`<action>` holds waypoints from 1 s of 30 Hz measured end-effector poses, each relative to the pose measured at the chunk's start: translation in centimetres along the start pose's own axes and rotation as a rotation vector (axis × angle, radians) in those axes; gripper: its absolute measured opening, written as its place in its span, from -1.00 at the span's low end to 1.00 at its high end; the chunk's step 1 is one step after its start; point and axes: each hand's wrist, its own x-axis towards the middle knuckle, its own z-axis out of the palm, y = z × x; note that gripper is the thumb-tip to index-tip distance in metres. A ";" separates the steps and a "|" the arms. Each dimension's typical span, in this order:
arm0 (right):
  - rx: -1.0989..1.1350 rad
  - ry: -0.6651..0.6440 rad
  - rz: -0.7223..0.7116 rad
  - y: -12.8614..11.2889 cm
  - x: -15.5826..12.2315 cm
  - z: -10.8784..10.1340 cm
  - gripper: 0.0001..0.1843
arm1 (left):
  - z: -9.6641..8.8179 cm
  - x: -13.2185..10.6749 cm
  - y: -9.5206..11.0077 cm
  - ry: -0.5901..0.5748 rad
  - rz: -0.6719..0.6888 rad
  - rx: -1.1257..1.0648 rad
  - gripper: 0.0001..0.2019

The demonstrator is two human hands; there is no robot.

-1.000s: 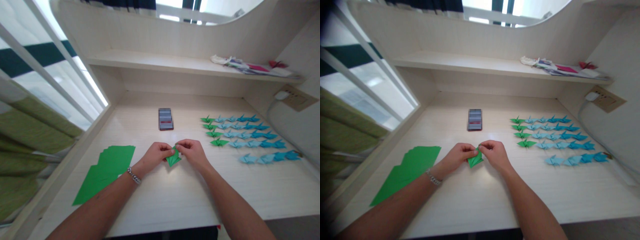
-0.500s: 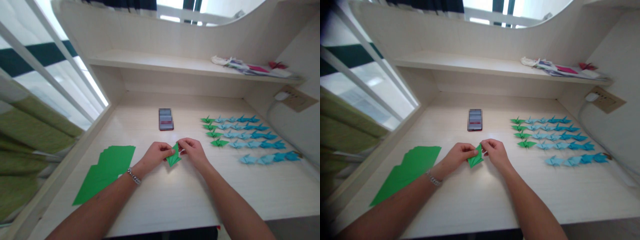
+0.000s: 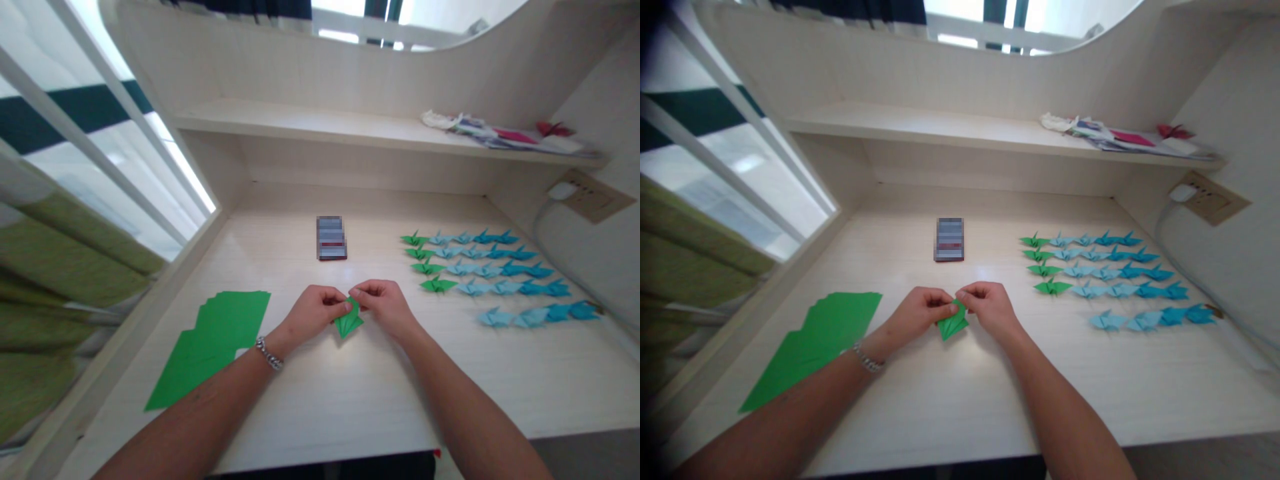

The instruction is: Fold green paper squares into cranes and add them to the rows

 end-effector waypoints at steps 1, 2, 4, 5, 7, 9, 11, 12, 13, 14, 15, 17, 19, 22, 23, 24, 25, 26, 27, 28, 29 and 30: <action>0.003 0.001 0.003 0.0 0.0 0.0 -0.74 | 0.0 0.0 0.0 0.000 -0.002 -0.003 -0.81; 0.006 0.002 0.007 0.0 0.0 0.0 -0.73 | 0.0 0.0 0.0 0.000 -0.003 -0.006 -0.81; 0.017 0.007 0.018 -0.1 0.0 0.0 -0.70 | 0.0 0.0 -0.1 -0.001 0.001 -0.008 -0.81; 0.029 0.009 0.021 -0.1 0.1 0.0 -0.69 | 0.0 0.0 -0.1 0.002 0.003 -0.005 -0.81; 0.060 0.016 0.021 -0.2 0.1 0.0 -0.66 | 0.0 0.1 -0.2 0.009 0.003 0.009 -0.81; 0.049 0.018 -0.008 -0.2 0.1 0.0 -0.65 | 0.0 0.1 -0.3 0.019 0.003 0.025 -0.80; -0.034 0.017 -0.060 -0.1 0.1 0.0 -0.69 | 0.0 0.1 -0.2 0.025 0.002 0.033 -0.79; -0.081 0.023 -0.081 0.0 0.1 0.0 -0.72 | 0.1 0.0 -0.2 0.026 -0.001 0.030 -0.78; -0.115 0.032 -0.095 0.1 0.1 0.1 -0.73 | 0.1 0.0 -0.1 0.029 -0.005 0.025 -0.78; -0.126 0.045 -0.101 0.2 0.1 0.2 -0.73 | 0.1 0.0 0.0 0.035 -0.009 0.018 -0.77; -0.116 0.059 -0.100 0.3 0.1 0.3 -0.73 | 0.1 0.0 0.1 0.047 -0.011 0.011 -0.77; -0.056 0.066 -0.086 0.5 0.1 0.5 -0.73 | 0.0 0.1 0.2 0.087 -0.005 -0.006 -0.77; 0.021 0.029 -0.041 0.6 0.1 0.8 -0.72 | -0.1 0.2 0.2 0.139 0.004 -0.033 -0.77; 0.084 -0.005 0.024 0.8 0.2 1.0 -0.69 | -0.2 0.3 0.1 0.200 0.000 -0.097 -0.75; 0.086 0.004 0.023 0.8 0.2 1.1 -0.70 | -0.2 0.3 0.1 0.203 -0.006 -0.132 -0.74; 0.083 0.025 0.012 0.8 0.2 1.1 -0.72 | -0.1 0.3 0.2 0.191 -0.014 -0.176 -0.73; 0.078 0.048 -0.003 0.8 0.2 1.1 -0.73 | 0.0 0.2 0.2 0.170 -0.023 -0.227 -0.72; 0.072 0.069 -0.015 0.8 0.2 1.0 -0.74 | 0.1 0.2 0.3 0.145 -0.031 -0.279 -0.69; 0.067 0.089 -0.025 0.8 0.2 1.0 -0.75 | 0.1 0.1 0.4 0.123 -0.038 -0.326 -0.66; 0.060 0.106 -0.031 0.7 0.2 1.0 -0.75 | 0.2 0.0 0.6 0.108 -0.043 -0.360 -0.63; 0.054 0.118 -0.033 0.7 0.2 1.0 -0.74 | 0.2 0.0 0.7 0.101 -0.048 -0.377 -0.60; 0.048 0.127 -0.033 0.7 0.1 1.0 -0.74 | 0.3 0.0 0.8 0.102 -0.051 -0.380 -0.59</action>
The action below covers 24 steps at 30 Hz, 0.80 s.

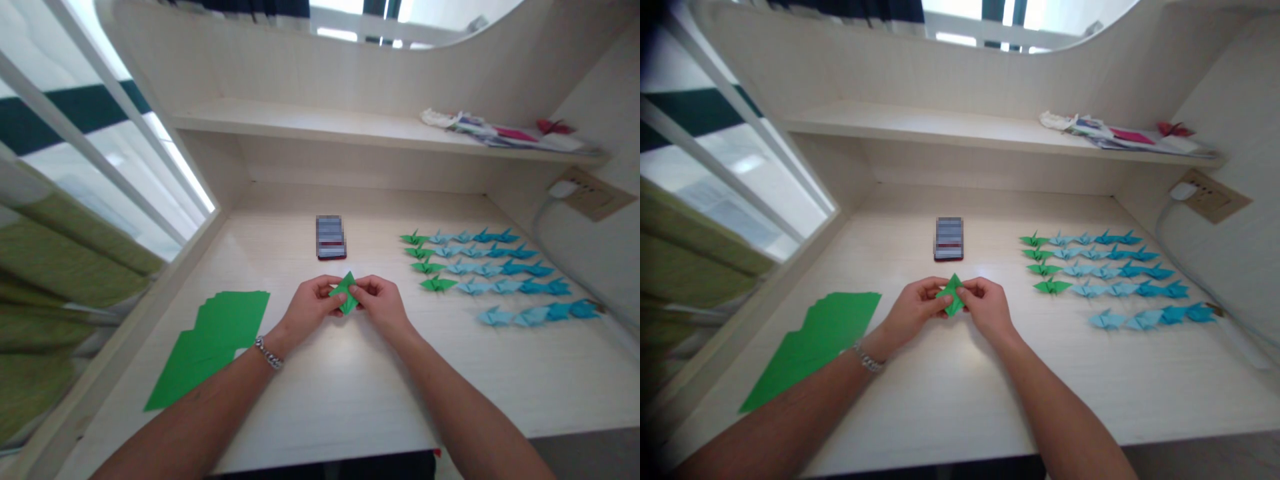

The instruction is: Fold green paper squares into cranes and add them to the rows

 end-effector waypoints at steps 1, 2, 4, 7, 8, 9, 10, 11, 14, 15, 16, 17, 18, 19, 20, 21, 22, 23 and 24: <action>-0.004 0.006 0.001 0.0 0.0 0.0 -0.74 | 0.0 0.0 0.1 0.005 -0.001 0.007 -0.59; -0.006 0.008 0.005 0.0 -0.1 0.1 -0.73 | 0.1 0.0 0.2 0.011 -0.001 0.018 -0.59; 0.008 0.003 0.017 0.0 -0.1 0.2 -0.72 | 0.1 0.1 0.2 0.026 0.002 0.042 -0.59; 0.045 -0.005 0.028 0.1 -0.1 0.3 -0.70 | 0.0 0.1 0.0 0.030 0.013 0.037 -0.58; 0.048 0.003 0.025 0.1 0.0 0.3 -0.70 | 0.0 0.1 -0.1 0.020 0.010 0.022 -0.58; 0.042 0.019 0.017 0.1 0.0 0.4 -0.71 | 0.0 0.1 -0.2 0.004 0.004 0.005 -0.56; 0.029 0.037 0.008 0.0 0.0 0.4 -0.71 | 0.0 0.1 -0.2 -0.015 -0.007 -0.011 -0.54; 0.014 0.055 -0.002 0.0 -0.1 0.4 -0.72 | 0.0 0.1 -0.3 -0.031 -0.020 -0.022 -0.51; -0.016 0.090 -0.026 -0.2 -0.2 0.5 -0.74 | 0.0 0.1 -0.4 -0.054 -0.050 -0.018 -0.45; -0.019 0.096 -0.030 -0.2 -0.3 0.5 -0.74 | 0.0 0.1 -0.4 -0.050 -0.053 -0.011 -0.45; -0.019 0.098 -0.031 -0.2 -0.3 0.6 -0.74 | 0.0 0.1 -0.4 -0.046 -0.053 -0.005 -0.44; -0.014 0.098 -0.028 -0.2 -0.3 0.6 -0.74 | 0.0 0.1 -0.4 -0.045 -0.051 0.000 -0.44; -0.006 0.093 -0.022 -0.2 -0.3 0.6 -0.74 | 0.0 0.0 -0.4 -0.046 -0.046 0.004 -0.43; 0.004 0.082 -0.012 -0.1 -0.3 0.6 -0.73 | 0.0 0.0 -0.4 -0.051 -0.040 0.009 -0.42; 0.016 0.070 0.001 -0.1 -0.2 0.5 -0.72 | 0.0 0.0 -0.3 -0.057 -0.034 0.015 -0.41; 0.027 0.058 0.013 0.0 -0.2 0.5 -0.72 | 0.0 0.0 -0.3 -0.063 -0.028 0.022 -0.40; 0.035 0.050 0.024 0.1 -0.1 0.4 -0.71 | 0.0 0.0 -0.3 -0.069 -0.022 0.030 -0.40; 0.040 0.045 0.032 0.1 0.0 0.4 -0.71 | -0.1 0.0 -0.3 -0.073 -0.019 0.034 -0.42; 0.044 0.040 0.038 0.1 0.0 0.3 -0.71 | -0.2 0.0 -0.3 -0.072 -0.018 0.033 -0.46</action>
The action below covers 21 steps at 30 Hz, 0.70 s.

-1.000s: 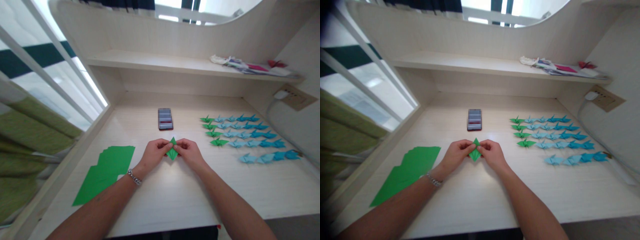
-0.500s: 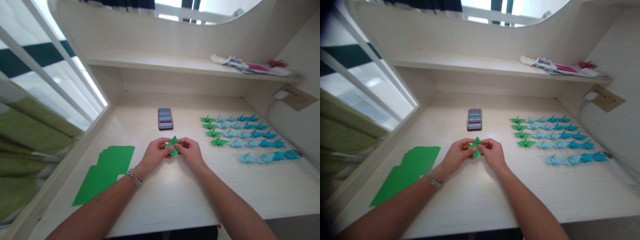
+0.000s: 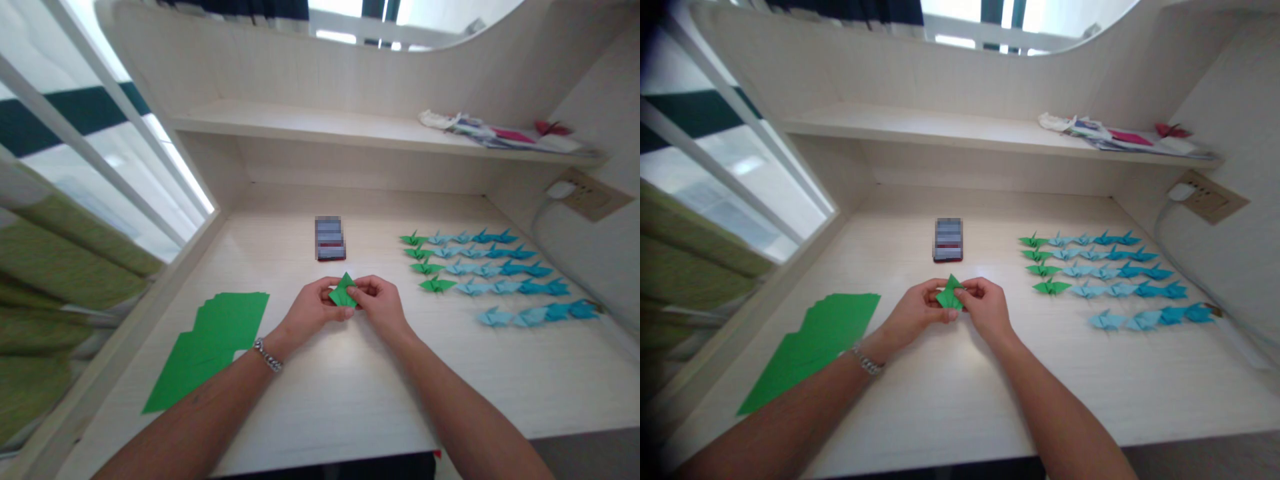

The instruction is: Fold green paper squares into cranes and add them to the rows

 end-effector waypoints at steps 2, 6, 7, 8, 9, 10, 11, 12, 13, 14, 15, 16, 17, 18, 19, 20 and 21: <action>0.015 -0.015 0.016 -0.1 0.0 -0.1 -0.71 | -0.2 0.1 0.0 0.023 -0.002 -0.021 -0.60; 0.079 -0.083 0.090 -0.6 -0.1 -0.3 -0.69 | -0.7 0.4 -0.1 0.105 -0.015 -0.067 -0.72; 0.100 -0.101 0.108 -0.8 -0.1 -0.4 -0.69 | -0.7 0.4 -0.1 0.116 -0.018 -0.075 -0.73; 0.120 -0.115 0.121 -0.9 -0.2 -0.5 -0.70 | -0.6 0.3 0.0 0.122 -0.019 -0.087 -0.74; 0.139 -0.124 0.130 -0.9 -0.2 -0.6 -0.71 | -0.6 0.3 0.1 0.125 -0.018 -0.105 -0.74; 0.156 -0.129 0.133 -0.9 -0.2 -0.7 -0.72 | -0.5 0.2 0.2 0.127 -0.016 -0.127 -0.76; 0.170 -0.131 0.133 -0.9 -0.2 -0.8 -0.72 | -0.4 0.2 0.4 0.129 -0.014 -0.151 -0.77; 0.183 -0.133 0.133 -0.9 -0.2 -0.9 -0.73 | -0.3 0.1 0.5 0.130 -0.011 -0.176 -0.78; 0.196 -0.136 0.133 -0.8 -0.1 -1.0 -0.73 | -0.2 0.0 0.6 0.133 -0.009 -0.197 -0.80; 0.209 -0.142 0.136 -0.8 -0.1 -1.1 -0.73 | -0.2 0.0 0.7 0.135 -0.008 -0.212 -0.81; 0.221 -0.149 0.142 -0.8 -0.1 -1.1 -0.72 | -0.2 0.0 0.8 0.137 -0.008 -0.217 -0.82; 0.234 -0.157 0.151 -0.8 -0.1 -1.2 -0.72 | -0.2 0.0 0.8 0.138 -0.008 -0.212 -0.83; 0.245 -0.164 0.161 -0.8 -0.1 -1.2 -0.73 | -0.2 0.0 0.7 0.137 -0.009 -0.199 -0.84; 0.255 -0.170 0.171 -0.9 0.0 -1.2 -0.74 | -0.3 0.0 0.7 0.135 -0.009 -0.181 -0.84; 0.261 -0.172 0.180 -0.9 0.0 -1.2 -0.74 | -0.4 0.1 0.6 0.131 -0.008 -0.163 -0.84; 0.263 -0.168 0.185 -1.0 0.0 -1.2 -0.74 | -0.4 0.1 0.5 0.126 -0.006 -0.148 -0.85; 0.256 -0.160 0.187 -1.0 0.0 -1.2 -0.73 | -0.5 0.1 0.4 0.120 -0.002 -0.138 -0.86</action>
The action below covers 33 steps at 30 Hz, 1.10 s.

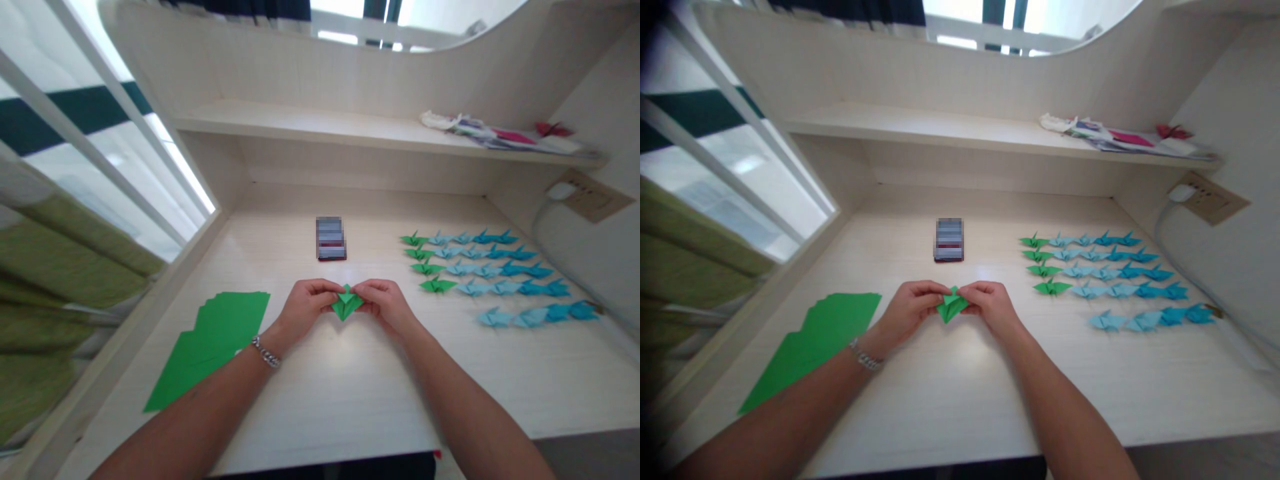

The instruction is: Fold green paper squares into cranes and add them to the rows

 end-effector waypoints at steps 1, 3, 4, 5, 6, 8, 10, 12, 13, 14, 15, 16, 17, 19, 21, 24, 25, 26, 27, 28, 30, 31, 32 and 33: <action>-0.011 0.012 -0.001 0.0 0.0 0.0 -0.72 | 0.0 0.0 -0.1 -0.008 0.003 0.005 -0.86; -0.042 0.034 -0.003 0.2 0.1 0.1 -0.70 | -0.1 0.0 -0.2 -0.016 0.010 0.024 -0.86; -0.058 0.042 -0.005 0.3 0.1 0.1 -0.70 | -0.1 0.1 -0.2 -0.016 0.014 0.047 -0.86; -0.072 0.046 -0.010 0.4 0.1 0.2 -0.70 | -0.1 0.1 -0.2 -0.009 0.017 0.076 -0.85; -0.086 0.050 -0.016 0.5 0.2 0.2 -0.70 | -0.1 0.1 -0.3 0.003 0.019 0.108 -0.83; -0.119 0.056 -0.034 0.6 0.2 0.2 -0.72 | -0.1 0.2 -0.3 0.025 0.025 0.154 -0.80; -0.148 0.060 -0.058 0.7 0.3 0.3 -0.73 | -0.1 0.3 -0.3 0.034 0.031 0.154 -0.72; -0.174 0.068 -0.098 0.7 0.3 0.3 -0.75 | 0.0 0.3 -0.3 0.036 0.028 0.120 -0.61; -0.187 0.075 -0.126 0.6 0.3 0.3 -0.77 | 0.0 0.2 -0.3 0.035 0.018 0.101 -0.56; -0.200 0.087 -0.156 0.6 0.3 0.3 -0.78 | 0.1 0.2 -0.4 0.030 0.002 0.089 -0.54; -0.213 0.101 -0.183 0.6 0.3 0.3 -0.79 | 0.1 0.2 -0.5 0.017 -0.019 0.086 -0.55; -0.222 0.117 -0.204 0.6 0.3 0.4 -0.79 | 0.2 0.1 -0.5 -0.002 -0.043 0.092 -0.57; -0.226 0.134 -0.220 0.6 0.3 0.4 -0.79 | 0.2 0.1 -0.6 -0.023 -0.064 0.106 -0.61; -0.210 0.159 -0.225 0.6 0.3 0.4 -0.76 | 0.2 0.1 -0.6 -0.053 -0.086 0.144 -0.67; -0.169 0.153 -0.205 0.6 0.3 0.5 -0.70 | 0.2 0.0 -0.5 -0.064 -0.081 0.188 -0.70; -0.136 0.094 -0.159 0.7 0.4 0.6 -0.58 | 0.3 0.0 -0.5 -0.075 -0.057 0.282 -0.76; -0.151 0.070 -0.150 0.7 0.4 0.5 -0.58 | 0.4 0.0 -0.5 -0.081 -0.050 0.319 -0.79; -0.178 0.052 -0.146 0.8 0.5 0.5 -0.61 | 0.4 0.0 -0.6 -0.085 -0.045 0.356 -0.82; -0.213 0.041 -0.146 0.9 0.5 0.4 -0.65 | 0.4 0.0 -0.7 -0.087 -0.039 0.389 -0.84; -0.252 0.037 -0.151 1.0 0.6 0.3 -0.69 | 0.5 0.0 -0.9 -0.088 -0.034 0.417 -0.85; -0.314 0.049 -0.171 1.2 0.7 0.2 -0.73 | 0.5 0.0 -1.1 -0.092 -0.019 0.461 -0.85; -0.329 0.058 -0.179 1.2 0.7 0.1 -0.74 | 0.4 0.0 -1.2 -0.101 -0.010 0.480 -0.83; -0.330 0.065 -0.186 1.2 0.8 0.1 -0.74 | 0.4 0.0 -1.3 -0.113 0.000 0.496 -0.80; -0.324 0.068 -0.189 1.2 0.7 0.1 -0.74 | 0.3 -0.1 -1.4 -0.127 0.011 0.510 -0.78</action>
